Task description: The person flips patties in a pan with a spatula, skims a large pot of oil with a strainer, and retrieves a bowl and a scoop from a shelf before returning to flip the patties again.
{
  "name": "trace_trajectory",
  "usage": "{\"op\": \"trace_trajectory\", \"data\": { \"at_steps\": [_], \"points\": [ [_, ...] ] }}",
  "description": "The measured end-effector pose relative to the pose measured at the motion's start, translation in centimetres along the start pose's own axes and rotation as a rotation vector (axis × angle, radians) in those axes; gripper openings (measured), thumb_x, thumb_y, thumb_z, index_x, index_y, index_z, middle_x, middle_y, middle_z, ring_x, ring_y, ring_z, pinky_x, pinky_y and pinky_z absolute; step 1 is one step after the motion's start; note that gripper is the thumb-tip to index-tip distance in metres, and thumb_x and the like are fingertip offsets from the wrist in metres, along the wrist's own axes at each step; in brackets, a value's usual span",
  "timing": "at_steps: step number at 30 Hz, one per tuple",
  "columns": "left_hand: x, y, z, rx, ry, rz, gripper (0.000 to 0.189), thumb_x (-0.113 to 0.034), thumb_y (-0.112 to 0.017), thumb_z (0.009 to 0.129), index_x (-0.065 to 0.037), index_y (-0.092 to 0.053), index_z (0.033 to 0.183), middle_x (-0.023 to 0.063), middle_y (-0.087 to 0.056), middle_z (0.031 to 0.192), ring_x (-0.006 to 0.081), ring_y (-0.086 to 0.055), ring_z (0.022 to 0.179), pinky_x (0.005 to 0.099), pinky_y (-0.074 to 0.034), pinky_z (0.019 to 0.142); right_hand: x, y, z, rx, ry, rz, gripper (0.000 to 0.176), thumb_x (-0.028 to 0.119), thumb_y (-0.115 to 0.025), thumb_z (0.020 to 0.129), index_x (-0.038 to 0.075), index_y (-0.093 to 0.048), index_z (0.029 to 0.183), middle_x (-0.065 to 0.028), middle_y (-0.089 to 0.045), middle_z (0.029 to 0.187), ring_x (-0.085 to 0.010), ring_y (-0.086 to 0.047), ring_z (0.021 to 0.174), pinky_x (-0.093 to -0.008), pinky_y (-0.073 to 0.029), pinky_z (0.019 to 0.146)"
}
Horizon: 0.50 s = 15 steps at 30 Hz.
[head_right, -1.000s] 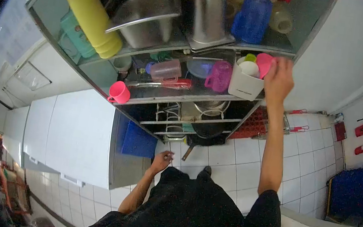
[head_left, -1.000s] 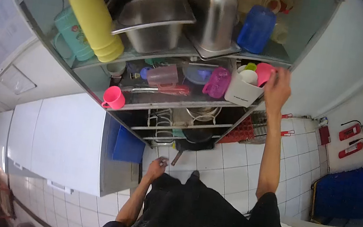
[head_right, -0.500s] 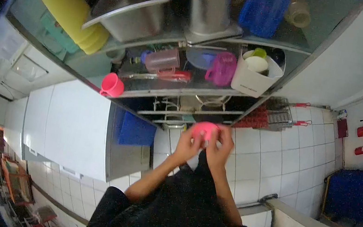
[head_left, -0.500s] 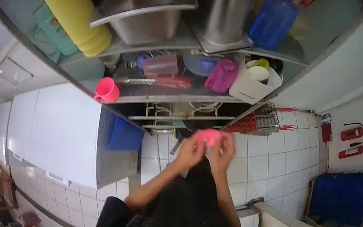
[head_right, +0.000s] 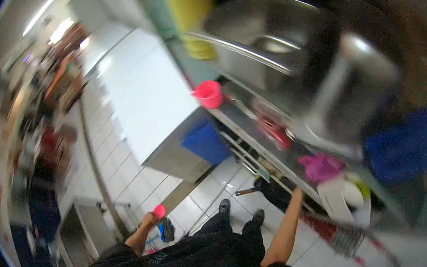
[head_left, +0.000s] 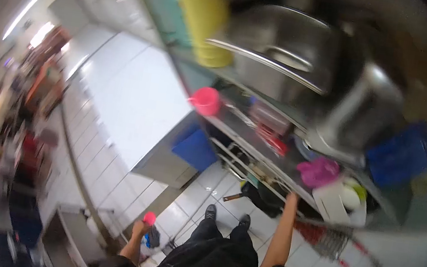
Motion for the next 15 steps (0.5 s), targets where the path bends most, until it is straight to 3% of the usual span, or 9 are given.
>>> {"op": "trace_trajectory", "data": {
  "at_steps": [1,2,3,4,5,7,9,12,15],
  "points": [
    [2.4,-0.5,-0.9,0.007,0.209,-0.094,0.041,-0.039,-0.056,0.078,-0.003,-0.068,0.090,0.0238,-0.066,0.091,0.0386,-0.065,0.088,0.0468,-0.052,0.076,-0.4,-0.5,-0.1,0.004,0.002,0.017,0.044,0.019,-0.051,0.089,-0.003,-0.045,0.127,-0.0194,-0.056,0.119,-0.0308,-0.053,0.114,-0.0392,-0.046,0.088],
    [2.0,0.7,-3.9,-0.106,0.232,-0.148,0.045,-0.042,-0.054,0.079,0.000,-0.067,0.088,0.0248,-0.066,0.089,0.0403,-0.065,0.085,0.0481,-0.051,0.075,-0.5,-0.3,-0.5,0.008,0.002,0.030,0.044,0.020,-0.051,0.089,-0.003,-0.045,0.127,-0.0193,-0.056,0.119,-0.0309,-0.052,0.114,-0.0394,-0.046,0.089],
    [3.9,-2.3,-4.8,-0.002,0.379,-0.399,0.044,-0.039,-0.050,0.081,0.002,-0.066,0.086,0.0256,-0.065,0.088,0.0410,-0.064,0.085,0.0495,-0.050,0.075,-0.5,-0.6,-0.5,0.020,0.015,0.042,0.045,0.021,-0.051,0.089,-0.003,-0.045,0.127,-0.0192,-0.055,0.120,-0.0310,-0.052,0.114,-0.0395,-0.046,0.089],
    [0.3,0.0,-8.4,-0.221,0.224,-0.384,0.041,-0.035,-0.047,0.082,0.002,-0.066,0.085,0.0261,-0.065,0.087,0.0409,-0.064,0.087,0.0499,-0.049,0.076,-0.7,-0.7,-0.1,0.029,0.023,0.053,0.045,0.021,-0.051,0.089,-0.002,-0.045,0.127,-0.0190,-0.055,0.120,-0.0310,-0.052,0.114,-0.0397,-0.045,0.089],
    [0.2,-2.0,-10.1,-0.227,0.387,-0.300,0.040,-0.034,-0.048,0.082,0.002,-0.066,0.087,0.0269,-0.065,0.087,0.0415,-0.064,0.087,0.0497,-0.049,0.076,-0.8,-0.9,0.1,0.039,0.031,0.065,0.045,0.022,-0.051,0.089,-0.002,-0.046,0.127,-0.0189,-0.055,0.121,-0.0311,-0.052,0.115,-0.0399,-0.045,0.090],
    [1.4,-10.0,-10.1,-0.230,0.286,-0.467,0.037,-0.031,-0.050,0.083,0.002,-0.066,0.089,0.0281,-0.064,0.089,0.0434,-0.062,0.088,0.0496,-0.049,0.077,-0.9,-0.9,0.6,0.047,0.036,0.094,0.046,0.024,-0.050,0.089,-0.002,-0.046,0.127,-0.0186,-0.054,0.121,-0.0312,-0.051,0.115,-0.0403,-0.045,0.090],
    [-3.9,-9.4,-14.7,-0.142,0.270,-0.538,0.036,-0.031,-0.050,0.082,0.000,-0.067,0.091,0.0276,-0.064,0.090,0.0434,-0.062,0.090,0.0497,-0.049,0.078,-0.9,-0.7,1.3,0.052,0.038,0.132,0.046,0.026,-0.050,0.090,-0.001,-0.046,0.127,-0.0184,-0.054,0.122,-0.0313,-0.051,0.115,-0.0407,-0.044,0.091],
    [-1.3,-15.1,-17.3,-0.062,0.456,-0.594,0.037,-0.032,-0.050,0.083,-0.001,-0.066,0.095,0.0275,-0.064,0.092,0.0434,-0.061,0.091,0.0502,-0.048,0.080,-1.8,0.1,3.3,0.033,0.054,0.218,0.047,0.029,-0.049,0.090,0.000,-0.047,0.127,-0.0180,-0.053,0.124,-0.0315,-0.050,0.116,-0.0412,-0.043,0.092],
    [2.6,-15.0,-19.0,-0.115,0.548,-0.612,0.038,-0.032,-0.049,0.083,-0.001,-0.066,0.096,0.0276,-0.064,0.092,0.0435,-0.061,0.091,0.0506,-0.048,0.082,-2.1,1.8,4.2,-0.021,0.052,0.360,0.048,0.031,-0.049,0.090,0.000,-0.048,0.127,-0.0176,-0.052,0.125,-0.0316,-0.050,0.116,-0.0418,-0.043,0.093]
  ]
}}
Point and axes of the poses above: each hand's wrist, its own z-axis towards the middle knuckle, its own y-axis out of the back of the hand, x = y × z, the point moved 8 cm from there along z, towards the middle knuckle
